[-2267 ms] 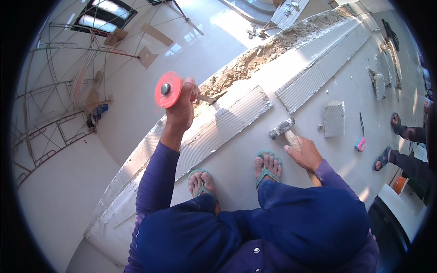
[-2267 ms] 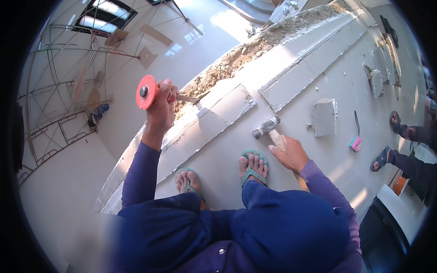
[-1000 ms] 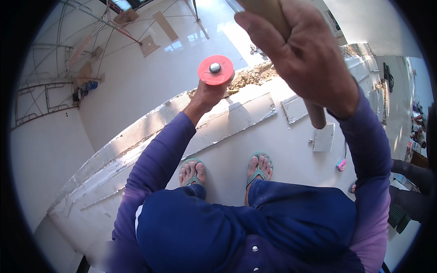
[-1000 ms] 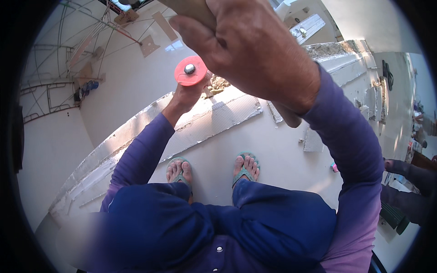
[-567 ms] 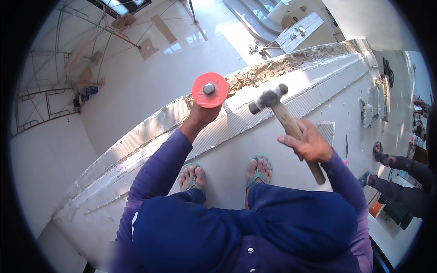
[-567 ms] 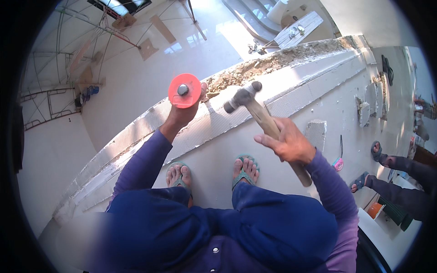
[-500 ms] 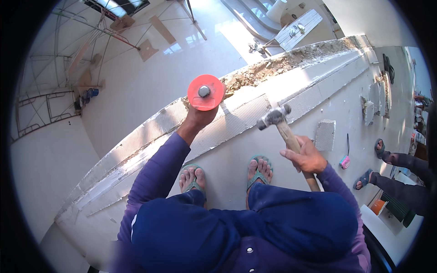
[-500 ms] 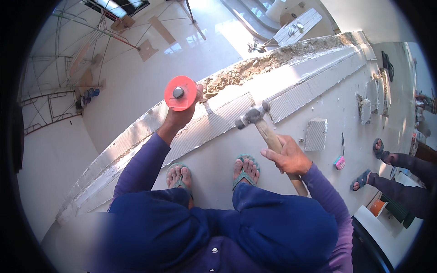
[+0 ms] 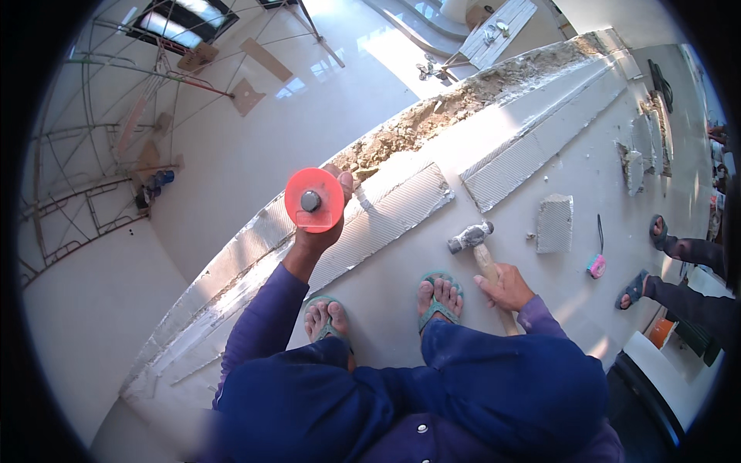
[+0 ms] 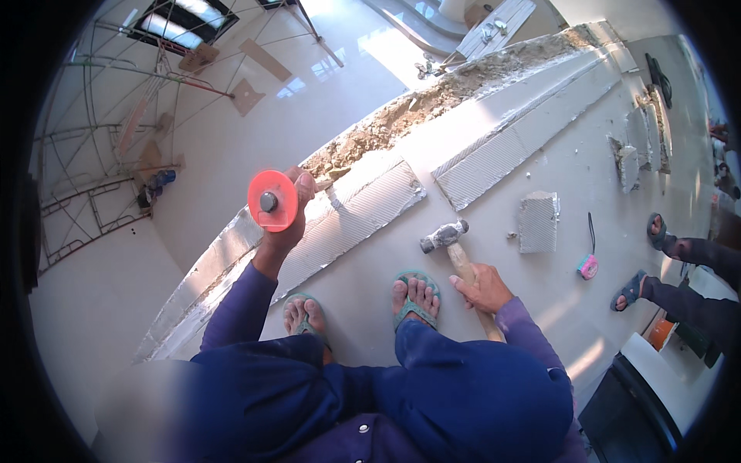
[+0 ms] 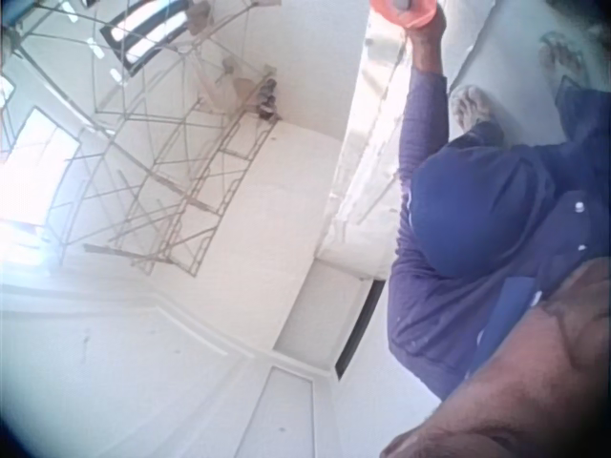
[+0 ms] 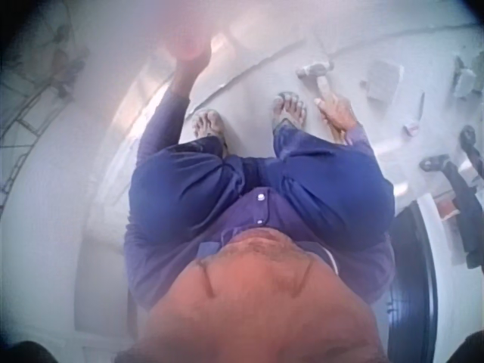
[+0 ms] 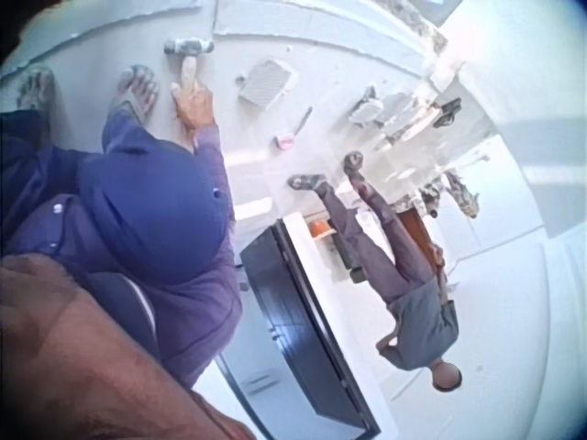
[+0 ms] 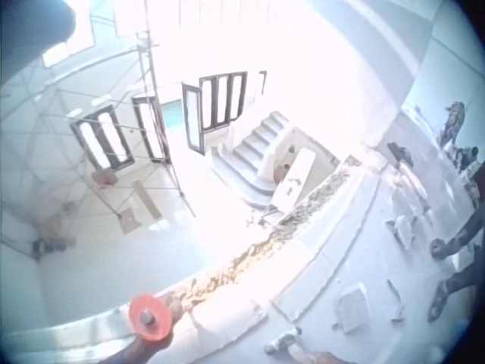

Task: The person uses a hammer and a red suction cup tool to remove tiles from a tiled floor. They repeatedly place the suction cup on a tile, tap it with the hammer, and then pull the tile off the floor. The removed tiles are placed on the floor nearby.

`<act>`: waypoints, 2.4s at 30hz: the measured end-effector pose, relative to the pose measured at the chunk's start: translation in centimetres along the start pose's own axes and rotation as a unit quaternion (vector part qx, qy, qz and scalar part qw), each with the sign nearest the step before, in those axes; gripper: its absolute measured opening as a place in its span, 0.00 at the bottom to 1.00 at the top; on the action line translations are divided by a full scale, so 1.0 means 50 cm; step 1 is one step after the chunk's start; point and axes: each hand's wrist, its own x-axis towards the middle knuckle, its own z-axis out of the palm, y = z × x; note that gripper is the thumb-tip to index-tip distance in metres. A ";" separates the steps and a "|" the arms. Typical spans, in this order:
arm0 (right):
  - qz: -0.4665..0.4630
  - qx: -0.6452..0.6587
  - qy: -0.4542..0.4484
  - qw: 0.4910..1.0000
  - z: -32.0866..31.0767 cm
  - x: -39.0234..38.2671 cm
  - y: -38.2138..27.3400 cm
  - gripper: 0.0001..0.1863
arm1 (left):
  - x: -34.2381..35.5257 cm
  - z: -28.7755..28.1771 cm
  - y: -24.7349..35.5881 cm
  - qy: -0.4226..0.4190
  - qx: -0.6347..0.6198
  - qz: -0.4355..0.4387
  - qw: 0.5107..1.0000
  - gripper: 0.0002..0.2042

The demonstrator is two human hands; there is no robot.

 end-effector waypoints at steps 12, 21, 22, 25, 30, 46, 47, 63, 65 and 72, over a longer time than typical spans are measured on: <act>-0.337 -0.406 0.005 0.850 -0.082 0.168 -0.386 0.17 | -0.053 0.010 -0.029 -0.010 -0.036 0.047 0.998 0.13; -0.450 -0.449 -0.103 0.765 0.104 0.492 -0.533 0.27 | -0.072 0.034 0.003 -0.062 0.041 0.127 0.989 0.12; -0.444 -0.469 -0.109 0.756 0.112 0.503 -0.534 0.28 | -0.075 0.033 0.000 -0.071 0.050 0.135 0.987 0.11; -0.440 -0.492 -0.139 0.738 0.118 0.509 -0.542 0.21 | -0.078 0.021 0.022 -0.086 0.054 0.173 0.980 0.10; -0.499 -0.515 -0.153 0.680 0.123 0.555 -0.541 0.13 | -0.073 -0.016 0.082 -0.081 0.017 0.160 0.984 0.12; -0.504 -0.423 -0.218 0.721 0.107 0.552 -0.558 0.11 | -0.141 -0.086 0.124 0.034 0.002 0.095 0.995 0.13; -0.494 -0.418 -0.227 0.727 0.107 0.547 -0.563 0.11 | -0.146 -0.086 0.121 0.032 -0.002 0.086 0.996 0.13; -0.491 -0.395 -0.244 0.737 0.102 0.549 -0.586 0.08 | -0.134 -0.086 0.106 0.069 -0.001 0.042 0.997 0.16; -0.541 -0.410 -0.231 0.697 0.096 0.542 -0.581 0.09 | -0.128 -0.079 0.110 0.066 -0.008 0.034 0.997 0.16; -0.579 -0.371 -0.182 0.703 0.085 0.533 -0.582 0.09 | -0.097 -0.079 0.093 0.041 -0.017 0.051 0.998 0.17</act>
